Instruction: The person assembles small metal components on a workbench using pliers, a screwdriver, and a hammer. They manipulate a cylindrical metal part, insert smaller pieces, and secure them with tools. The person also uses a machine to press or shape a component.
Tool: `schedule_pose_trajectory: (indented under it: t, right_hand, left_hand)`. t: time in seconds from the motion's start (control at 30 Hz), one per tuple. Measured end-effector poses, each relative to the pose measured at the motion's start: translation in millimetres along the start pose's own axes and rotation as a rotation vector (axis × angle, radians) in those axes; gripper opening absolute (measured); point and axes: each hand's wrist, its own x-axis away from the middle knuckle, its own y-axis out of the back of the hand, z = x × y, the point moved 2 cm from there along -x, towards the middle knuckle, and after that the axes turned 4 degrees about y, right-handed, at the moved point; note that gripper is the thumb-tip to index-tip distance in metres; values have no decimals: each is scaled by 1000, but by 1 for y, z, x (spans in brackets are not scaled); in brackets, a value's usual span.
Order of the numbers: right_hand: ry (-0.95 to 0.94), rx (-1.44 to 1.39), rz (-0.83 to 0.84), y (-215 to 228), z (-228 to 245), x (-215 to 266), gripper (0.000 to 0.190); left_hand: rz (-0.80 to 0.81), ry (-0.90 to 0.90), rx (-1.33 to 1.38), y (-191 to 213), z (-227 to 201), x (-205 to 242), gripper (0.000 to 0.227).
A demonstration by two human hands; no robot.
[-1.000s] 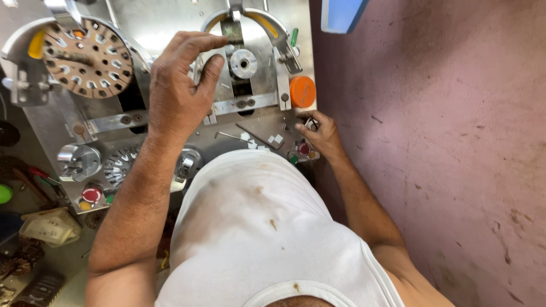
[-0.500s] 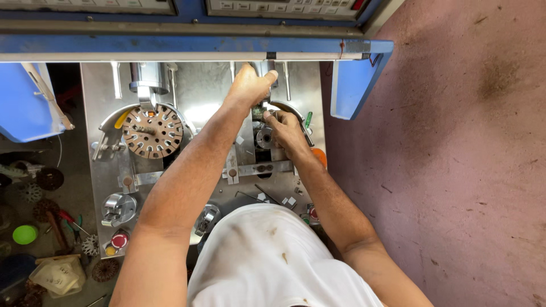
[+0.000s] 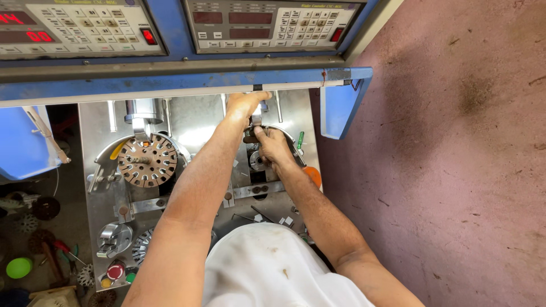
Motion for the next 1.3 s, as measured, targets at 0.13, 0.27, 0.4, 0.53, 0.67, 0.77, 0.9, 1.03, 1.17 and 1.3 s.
schedule_pose_trajectory:
  t: [0.13,0.27,0.4,0.53,0.67,0.77,0.9,1.03,1.17,1.3]
  right_hand:
    - [-19,49,-26,3,-1,0,31]
    - [-9,-11,40,4,-4,4,29]
    - [14,32,20,5,0,14,29]
    - [103,87,23,3,0,28,31]
    - [189,91,19,3,-3,41,34]
    - [551,300,8,8,8,59,38]
    - [600,649,-166,22,23,102,44]
    - [1045,861,-269,26,31,160,61]
    - [1394,1008,-171,21,25,197,51]
    - [1241,931,-44,24,-8,220,41]
  left_hand:
    - [31,58,-138,1,-7,13,60]
    - [22,66,-119,3,-5,17,60]
    - [60,29,-114,2,-8,21,50]
    - [112,-50,-113,-4,-17,35,39]
    - [99,-148,-177,0,-29,64,34]
    - [133,-184,-227,9,-40,95,37]
    - [249,-186,11,29,-41,152,52]
    - [269,33,346,44,-14,206,59]
    - [368,197,552,53,39,249,56]
    - [501,286,600,61,107,280,59]
